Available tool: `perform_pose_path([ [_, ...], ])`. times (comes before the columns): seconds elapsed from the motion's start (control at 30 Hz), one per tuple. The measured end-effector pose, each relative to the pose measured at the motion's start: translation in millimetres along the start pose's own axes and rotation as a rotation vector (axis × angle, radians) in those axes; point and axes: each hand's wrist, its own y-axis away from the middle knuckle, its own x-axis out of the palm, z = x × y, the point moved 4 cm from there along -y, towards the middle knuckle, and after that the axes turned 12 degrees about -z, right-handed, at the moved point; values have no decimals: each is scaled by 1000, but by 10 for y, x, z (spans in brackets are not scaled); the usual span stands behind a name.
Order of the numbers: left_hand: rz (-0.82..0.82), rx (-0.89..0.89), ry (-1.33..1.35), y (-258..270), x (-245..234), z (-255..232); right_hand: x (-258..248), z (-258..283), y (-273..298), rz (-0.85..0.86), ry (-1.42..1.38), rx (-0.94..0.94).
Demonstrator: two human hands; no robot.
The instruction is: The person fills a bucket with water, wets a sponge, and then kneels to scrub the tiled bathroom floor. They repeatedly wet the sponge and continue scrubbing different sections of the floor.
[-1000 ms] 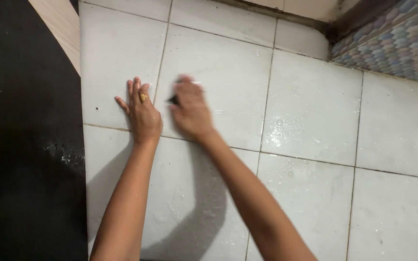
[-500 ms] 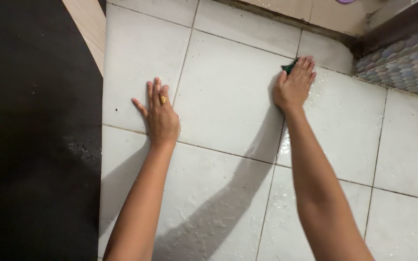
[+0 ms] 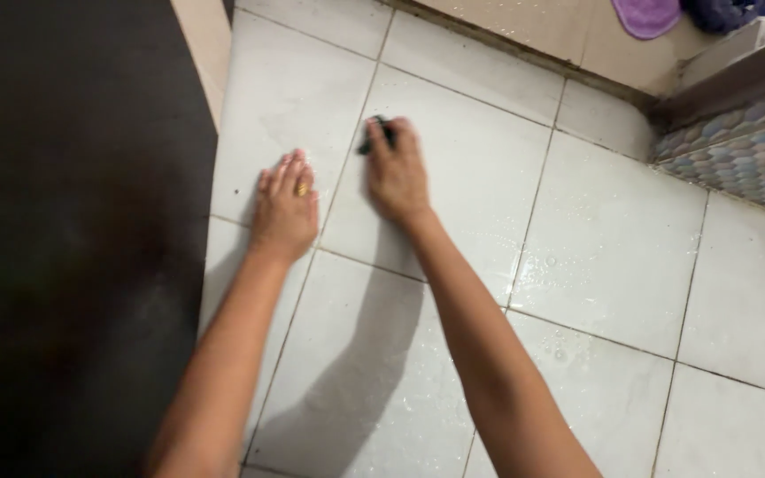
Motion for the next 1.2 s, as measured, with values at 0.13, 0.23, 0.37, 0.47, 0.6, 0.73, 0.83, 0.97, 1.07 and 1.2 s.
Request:
perform_pose_path([
  [0.13, -48, -86, -66, 310, -424, 303, -167, 60, 16, -39, 177, -103],
  [0.23, -55, -162, -17, 308, -430, 345, -70, 406, 206, 93, -75, -271],
  [0.37, -103, -182, 104, 339, -469, 324, 233, 953, 504, 361, -225, -398],
  [0.47, -121, -189, 140, 294, -509, 344, 530, 1137, 260, 444, -188, -398],
  [0.6, -45, -152, 102, 249, -502, 355, 923, 1112, -293, 358, 79, -348],
  [0.73, 73, -135, 20, 237, -437, 378, 908, 513, -531, 278, 143, -55],
  [0.83, 70, -126, 17, 244, -431, 375, 467, -264, -579, 214, 251, 90],
  [0.97, 40, -103, 17, 216, -420, 391, -464, -1332, -407, 144, 430, 394],
  [1.07, 2, -66, 0, 235, -385, 390, -828, -1690, -61, 47, 502, 547],
  [1.2, -50, -34, -25, 227, -353, 424, -791, -1533, 116, -6, 523, 476],
])
